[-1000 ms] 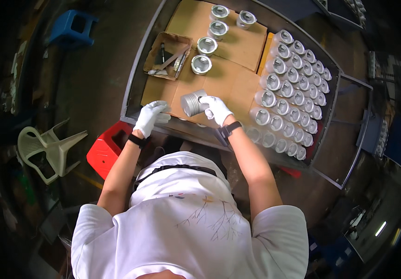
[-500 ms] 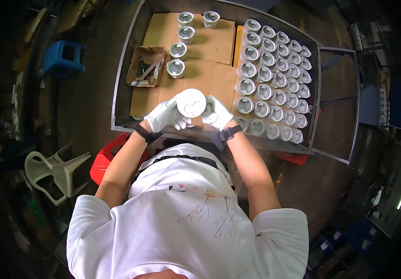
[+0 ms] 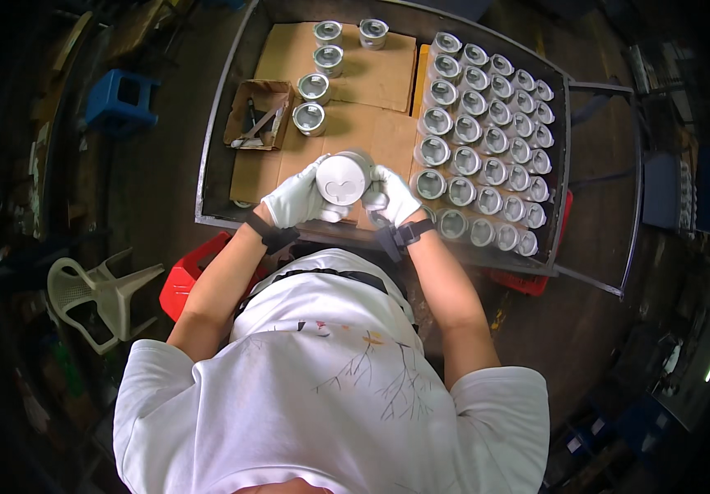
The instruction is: Inspecting and sorting metal pistons from one container to another.
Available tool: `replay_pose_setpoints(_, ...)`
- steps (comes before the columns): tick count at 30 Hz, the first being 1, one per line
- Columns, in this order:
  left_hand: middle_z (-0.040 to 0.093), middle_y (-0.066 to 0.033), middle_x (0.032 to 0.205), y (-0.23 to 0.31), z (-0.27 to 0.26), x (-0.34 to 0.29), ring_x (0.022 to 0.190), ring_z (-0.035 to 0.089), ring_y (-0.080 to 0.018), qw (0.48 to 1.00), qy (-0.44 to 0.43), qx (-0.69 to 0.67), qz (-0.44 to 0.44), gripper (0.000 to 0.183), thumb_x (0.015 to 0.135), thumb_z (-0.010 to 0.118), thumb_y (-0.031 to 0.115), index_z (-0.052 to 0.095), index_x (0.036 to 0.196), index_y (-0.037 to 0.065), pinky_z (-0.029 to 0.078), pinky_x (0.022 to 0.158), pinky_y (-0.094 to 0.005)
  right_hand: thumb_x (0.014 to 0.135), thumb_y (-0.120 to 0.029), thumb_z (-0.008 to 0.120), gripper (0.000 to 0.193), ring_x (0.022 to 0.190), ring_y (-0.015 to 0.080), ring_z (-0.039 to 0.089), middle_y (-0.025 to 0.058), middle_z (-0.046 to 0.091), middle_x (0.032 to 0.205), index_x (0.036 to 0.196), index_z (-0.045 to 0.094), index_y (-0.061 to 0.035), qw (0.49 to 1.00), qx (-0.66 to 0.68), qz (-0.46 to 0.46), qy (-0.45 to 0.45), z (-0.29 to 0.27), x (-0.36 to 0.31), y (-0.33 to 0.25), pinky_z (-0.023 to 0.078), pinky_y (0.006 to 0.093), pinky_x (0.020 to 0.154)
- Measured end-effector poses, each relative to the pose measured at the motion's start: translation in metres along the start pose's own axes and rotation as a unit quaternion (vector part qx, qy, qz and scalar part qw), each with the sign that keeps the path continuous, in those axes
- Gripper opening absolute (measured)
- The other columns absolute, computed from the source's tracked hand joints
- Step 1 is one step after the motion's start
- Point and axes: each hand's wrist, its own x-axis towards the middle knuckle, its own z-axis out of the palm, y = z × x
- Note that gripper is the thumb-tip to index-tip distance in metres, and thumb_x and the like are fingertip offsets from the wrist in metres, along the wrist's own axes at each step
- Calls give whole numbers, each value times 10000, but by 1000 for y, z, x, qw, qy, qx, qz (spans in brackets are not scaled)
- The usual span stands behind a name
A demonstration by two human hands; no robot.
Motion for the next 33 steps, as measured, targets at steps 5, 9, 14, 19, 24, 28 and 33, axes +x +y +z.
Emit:
replay_pose_setpoints(5, 548, -195, 1295, 10, 20, -1, 1129, 585, -363, 978, 46, -204, -3, 537, 1031, 390, 421, 385, 1401, 33, 505, 914, -537, 805, -8, 543, 261, 705, 146, 619, 36, 654, 857, 1048, 633, -44, 948, -274, -157, 45, 30, 0, 7, 498, 285, 661)
replay_pose_setpoints(9, 509, -168, 1350, 10, 19, -5, 1229, 523, -314, 989, 49, -102, 95, 522, 1017, 458, 376, 393, 1398, 25, 461, 990, -505, 776, 23, 578, 236, 749, 138, 627, 40, 668, 858, 996, 644, -32, 932, -319, -164, 51, 36, 3, 6, 499, 280, 661)
replay_pose_setpoints(14, 528, -143, 1325, 3, 20, -2, 1187, 560, -279, 972, 106, -6, 208, 518, 1005, 508, 333, 398, 1382, -4, 486, 966, -430, 786, 13, 599, 197, 721, 124, 620, 34, 660, 836, 973, 643, -34, 914, -349, -198, 68, 41, 6, 9, 498, 275, 640)
replay_pose_setpoints(19, 535, -119, 1281, 4, 21, -7, 1087, 600, -230, 934, 190, 208, 219, 580, 970, 547, 406, 400, 1372, 14, 515, 924, -406, 820, -22, 616, 137, 678, 117, 614, 23, 644, 818, 954, 638, -41, 910, -368, -177, 69, 56, 2, 7, 492, 261, 603)
replay_pose_setpoints(24, 589, -151, 1193, 19, 26, -31, 945, 650, -305, 984, 80, 18, 160, 466, 974, 525, 411, 443, 1330, 120, 568, 735, -466, 844, -113, 668, 121, 655, 137, 617, 20, 601, 764, 909, 621, -23, 822, -542, -100, 144, 112, -15, -4, 493, 297, 592)
replay_pose_setpoints(28, 615, -165, 1141, 22, 28, -29, 886, 661, -367, 988, 50, -60, 131, 409, 975, 508, 416, 461, 1300, 174, 586, 595, -497, 839, -130, 673, 142, 674, 147, 627, 43, 612, 755, 849, 622, 2, 416, -853, -304, 87, 95, -13, -12, 475, 324, 593)
replay_pose_setpoints(33, 628, -149, 1130, 18, 19, -23, 865, 677, -343, 990, 60, -24, 127, 407, 973, 517, 398, 498, 1277, 129, 596, 597, -466, 841, -164, 673, 203, 668, 135, 584, 62, 649, 755, 890, 647, 31, 661, -725, -167, 100, 88, -4, -22, 447, 320, 603)
